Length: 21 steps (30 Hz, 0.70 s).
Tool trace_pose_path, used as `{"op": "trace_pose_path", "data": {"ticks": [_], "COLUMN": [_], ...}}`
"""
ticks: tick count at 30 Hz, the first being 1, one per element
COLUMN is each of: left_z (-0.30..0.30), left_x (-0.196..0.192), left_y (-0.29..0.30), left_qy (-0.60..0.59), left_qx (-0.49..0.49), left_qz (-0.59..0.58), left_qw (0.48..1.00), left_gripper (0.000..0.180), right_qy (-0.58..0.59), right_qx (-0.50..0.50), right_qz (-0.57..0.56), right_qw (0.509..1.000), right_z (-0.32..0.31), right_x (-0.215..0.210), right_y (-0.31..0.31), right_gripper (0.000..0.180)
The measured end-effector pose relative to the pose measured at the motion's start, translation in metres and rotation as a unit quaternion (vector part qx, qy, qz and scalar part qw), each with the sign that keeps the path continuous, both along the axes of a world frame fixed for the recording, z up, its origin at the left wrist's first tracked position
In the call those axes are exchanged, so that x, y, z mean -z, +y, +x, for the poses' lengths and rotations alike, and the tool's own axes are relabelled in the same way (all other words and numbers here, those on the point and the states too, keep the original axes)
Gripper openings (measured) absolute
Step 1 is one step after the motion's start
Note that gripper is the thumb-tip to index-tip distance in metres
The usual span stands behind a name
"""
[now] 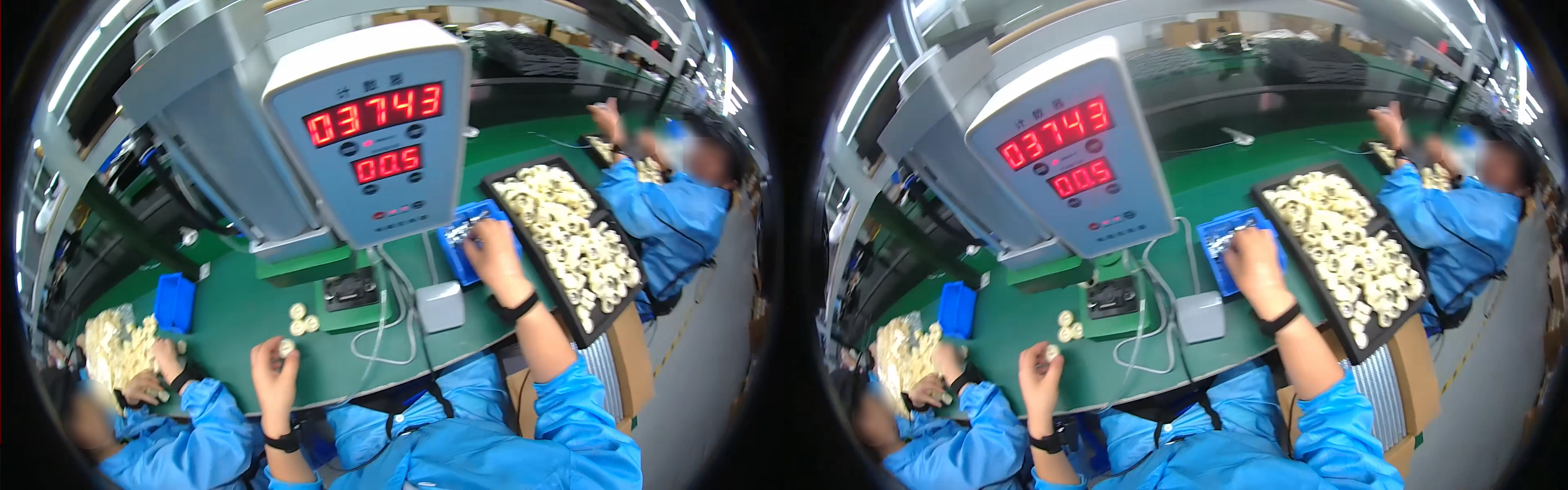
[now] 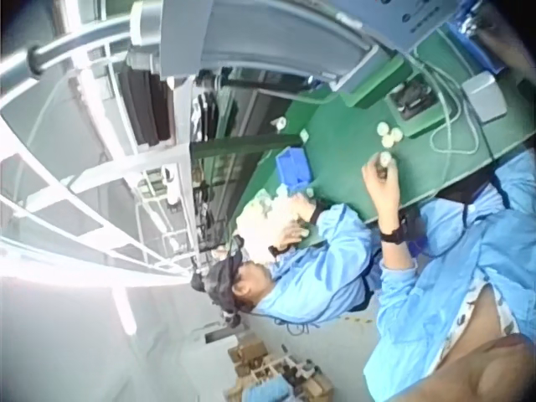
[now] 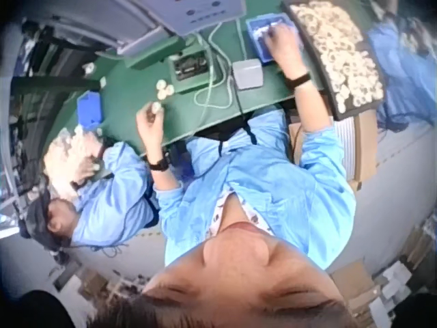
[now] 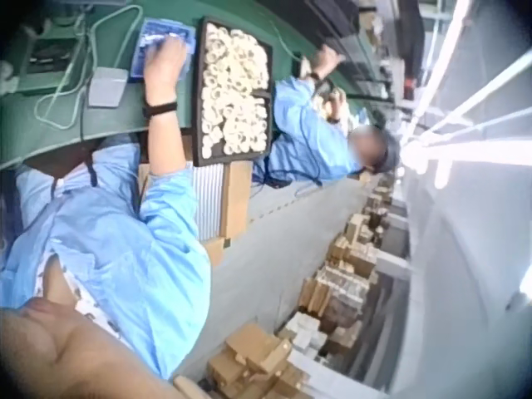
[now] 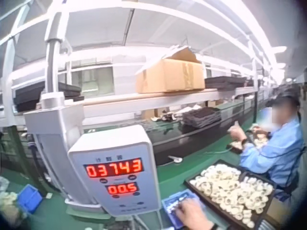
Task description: Assembling small plastic gear components using a benchtop pneumatic press machine.
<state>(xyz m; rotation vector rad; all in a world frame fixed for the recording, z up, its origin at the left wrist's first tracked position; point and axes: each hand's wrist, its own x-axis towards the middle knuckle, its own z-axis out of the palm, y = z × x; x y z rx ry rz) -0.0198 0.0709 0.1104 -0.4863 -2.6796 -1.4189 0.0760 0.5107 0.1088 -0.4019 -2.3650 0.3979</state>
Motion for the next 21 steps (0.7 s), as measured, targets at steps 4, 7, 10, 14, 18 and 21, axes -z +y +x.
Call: {"op": "trace_pose_path", "data": {"ticks": [4,7,10,14,18,21], "left_z": [0.008,-0.004,-0.025,-0.039,-0.049,-0.042], "left_x": [-0.024,-0.04,-0.027,-0.035,-0.022,-0.041], "left_y": [0.052,0.095,0.121,0.135,0.13,0.133], "left_qy": [0.002,0.036,0.093,-0.018,-0.043,-0.115], "left_qx": [0.052,0.11,0.119,0.126,0.121,0.128], "left_qz": [0.062,0.032,-0.042,-0.039,-0.028,-0.028], "left_qw": [0.997,0.993,0.988,0.991,0.991,0.985], "left_gripper": [0.037,0.037,0.038,0.04,0.039,0.041], "right_qy": [0.028,0.057,0.096,0.089,0.073,0.042], "right_qx": [0.017,-0.025,-0.093,-0.168,-0.221,-0.256], "right_qz": [-0.297,-0.415,-0.457,-0.482,-0.501,-0.51], "right_qw": [0.954,0.908,0.879,0.855,0.833,0.82], "right_z": [0.03,0.043,0.052,0.055,0.035,0.016], "right_x": [-0.029,-0.031,-0.021,-0.021,-0.026,-0.036], "right_y": [-0.012,-0.027,-0.043,-0.067,-0.094,-0.116], "right_gripper": [0.019,0.019,0.026,0.043,0.046,0.051]}}
